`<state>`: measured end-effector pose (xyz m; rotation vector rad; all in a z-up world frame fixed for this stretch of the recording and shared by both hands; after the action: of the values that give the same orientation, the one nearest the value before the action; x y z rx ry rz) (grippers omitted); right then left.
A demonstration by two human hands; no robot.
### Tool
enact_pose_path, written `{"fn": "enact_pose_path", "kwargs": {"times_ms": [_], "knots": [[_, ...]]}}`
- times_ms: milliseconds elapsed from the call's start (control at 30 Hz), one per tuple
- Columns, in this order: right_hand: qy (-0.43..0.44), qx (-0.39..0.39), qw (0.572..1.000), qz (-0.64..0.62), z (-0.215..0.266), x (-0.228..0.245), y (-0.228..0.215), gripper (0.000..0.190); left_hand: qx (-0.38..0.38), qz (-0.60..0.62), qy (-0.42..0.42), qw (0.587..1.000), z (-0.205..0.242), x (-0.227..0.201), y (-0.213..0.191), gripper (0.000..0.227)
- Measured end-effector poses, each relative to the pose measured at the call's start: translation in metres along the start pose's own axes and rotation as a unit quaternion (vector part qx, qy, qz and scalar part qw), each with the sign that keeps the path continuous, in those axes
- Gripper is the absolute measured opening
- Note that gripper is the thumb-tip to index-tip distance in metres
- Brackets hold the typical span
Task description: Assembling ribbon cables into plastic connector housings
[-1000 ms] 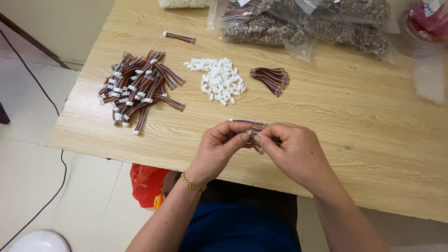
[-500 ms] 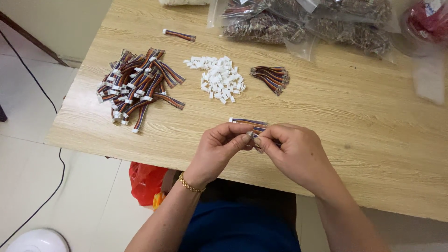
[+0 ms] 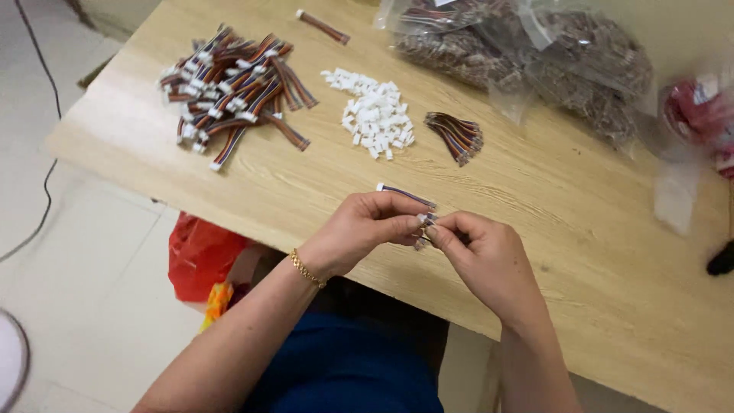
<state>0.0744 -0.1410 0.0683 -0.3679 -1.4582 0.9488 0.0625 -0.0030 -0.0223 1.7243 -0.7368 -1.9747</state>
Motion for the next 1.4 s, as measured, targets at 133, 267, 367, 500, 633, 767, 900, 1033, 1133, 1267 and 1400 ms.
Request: {"fn": "enact_pose_path", "kwargs": {"times_ms": [133, 267, 367, 500, 633, 767, 900, 1033, 1133, 1267, 1400], "knots": [[-0.028, -0.013, 0.999, 0.018, 0.000, 0.001, 0.004, 0.010, 0.005, 0.016, -0.009, 1.000, -0.003, 0.010, -0.006, 0.023], [-0.032, -0.020, 0.999, 0.020, -0.004, -0.017, 0.012, 0.011, -0.004, 0.020, -0.003, 1.000, -0.005, 0.010, -0.009, 0.024], [-0.027, -0.011, 0.998, -0.051, -0.005, -0.021, 0.016, 0.014, -0.007, 0.001, 0.003, 1.000, -0.002, 0.005, -0.006, 0.024], [-0.057, -0.038, 0.998, 0.008, -0.002, -0.004, 0.012, 0.017, 0.002, -0.042, 0.025, 0.999, 0.000, 0.003, -0.007, 0.025], [-0.083, -0.064, 0.992, 0.072, 0.006, 0.014, 0.009, 0.014, -0.008, -0.057, 0.028, 0.998, 0.004, -0.004, -0.008, 0.026], [-0.083, -0.056, 0.994, 0.049, -0.001, -0.009, 0.013, 0.014, 0.000, -0.070, 0.030, 0.997, 0.000, 0.003, -0.008, 0.025], [-0.067, -0.040, 0.996, 0.035, 0.000, 0.000, 0.009, 0.013, -0.005, -0.069, 0.013, 0.998, 0.001, 0.009, -0.007, 0.024], [-0.056, -0.034, 0.998, 0.017, 0.001, -0.004, 0.011, 0.012, -0.014, -0.050, 0.006, 0.999, 0.003, 0.008, -0.008, 0.023], [-0.033, -0.026, 0.998, -0.055, -0.003, -0.009, 0.017, 0.012, -0.018, -0.029, 0.000, 0.999, 0.001, 0.006, -0.008, 0.023], [-0.025, -0.014, 0.998, -0.052, 0.000, -0.005, 0.012, 0.019, -0.014, -0.026, 0.002, 1.000, 0.006, -0.008, -0.003, 0.021], [-0.054, -0.034, 0.998, -0.007, 0.003, 0.004, 0.010, 0.017, -0.019, -0.045, 0.004, 0.999, 0.000, 0.005, -0.013, 0.024]]}}
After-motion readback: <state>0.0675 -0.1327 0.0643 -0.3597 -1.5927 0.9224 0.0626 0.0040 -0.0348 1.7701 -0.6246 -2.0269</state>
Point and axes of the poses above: each hand's wrist, its own z-axis away from the middle knuckle, its own y-axis out of the palm, x = y × z, the point moved 5 cm from there along -z, towards the middle knuckle, and after that the axes turned 4 degrees about z, right-handed, at the moved point
